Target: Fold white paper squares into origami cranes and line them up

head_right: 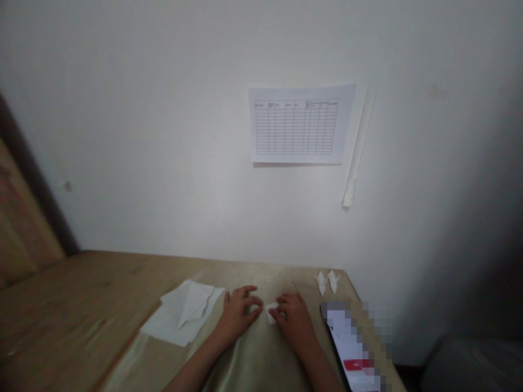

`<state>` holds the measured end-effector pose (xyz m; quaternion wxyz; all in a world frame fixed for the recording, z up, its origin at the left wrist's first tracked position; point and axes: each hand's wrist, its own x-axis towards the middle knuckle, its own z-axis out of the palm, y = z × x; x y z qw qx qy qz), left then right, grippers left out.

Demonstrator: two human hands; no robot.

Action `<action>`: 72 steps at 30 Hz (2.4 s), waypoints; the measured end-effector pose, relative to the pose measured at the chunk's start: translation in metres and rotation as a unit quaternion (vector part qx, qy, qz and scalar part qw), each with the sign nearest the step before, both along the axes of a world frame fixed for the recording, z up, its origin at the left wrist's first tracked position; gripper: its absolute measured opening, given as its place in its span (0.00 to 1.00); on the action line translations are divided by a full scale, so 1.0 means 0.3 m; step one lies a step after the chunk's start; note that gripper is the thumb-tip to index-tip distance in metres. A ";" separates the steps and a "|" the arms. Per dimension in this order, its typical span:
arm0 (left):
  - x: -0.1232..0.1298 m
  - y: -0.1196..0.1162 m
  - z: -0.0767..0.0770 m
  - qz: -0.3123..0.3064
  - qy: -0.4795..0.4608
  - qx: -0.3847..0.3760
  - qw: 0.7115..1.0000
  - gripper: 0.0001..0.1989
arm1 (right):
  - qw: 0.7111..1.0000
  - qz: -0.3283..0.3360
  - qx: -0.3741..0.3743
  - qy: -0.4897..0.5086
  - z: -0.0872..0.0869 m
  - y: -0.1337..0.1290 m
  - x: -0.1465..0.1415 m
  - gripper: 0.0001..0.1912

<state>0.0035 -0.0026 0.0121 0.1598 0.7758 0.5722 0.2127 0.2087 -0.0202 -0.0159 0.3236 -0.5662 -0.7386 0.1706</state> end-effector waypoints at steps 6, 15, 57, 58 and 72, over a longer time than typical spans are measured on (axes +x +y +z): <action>0.007 -0.014 -0.011 -0.058 0.015 0.002 0.998 0.08 | 1.000 0.008 0.025 0.014 -0.025 0.016 0.006 0.12; 0.001 -0.004 -0.038 -0.051 0.032 -0.003 0.998 0.14 | 0.999 -0.006 0.014 -0.032 0.022 -0.004 -0.007 0.08; 0.010 -0.011 -0.024 -0.068 0.043 -0.022 0.997 0.13 | 0.999 0.014 -0.045 -0.026 0.009 0.002 0.042 0.14; 0.010 -0.010 -0.024 -0.068 0.045 -0.024 0.996 0.13 | 0.998 0.017 -0.045 -0.027 0.013 0.000 0.041 0.13; 0.005 -0.023 0.001 -0.070 0.066 -0.053 0.994 0.24 | 0.998 -0.003 -0.059 -0.016 0.028 0.004 0.046 0.08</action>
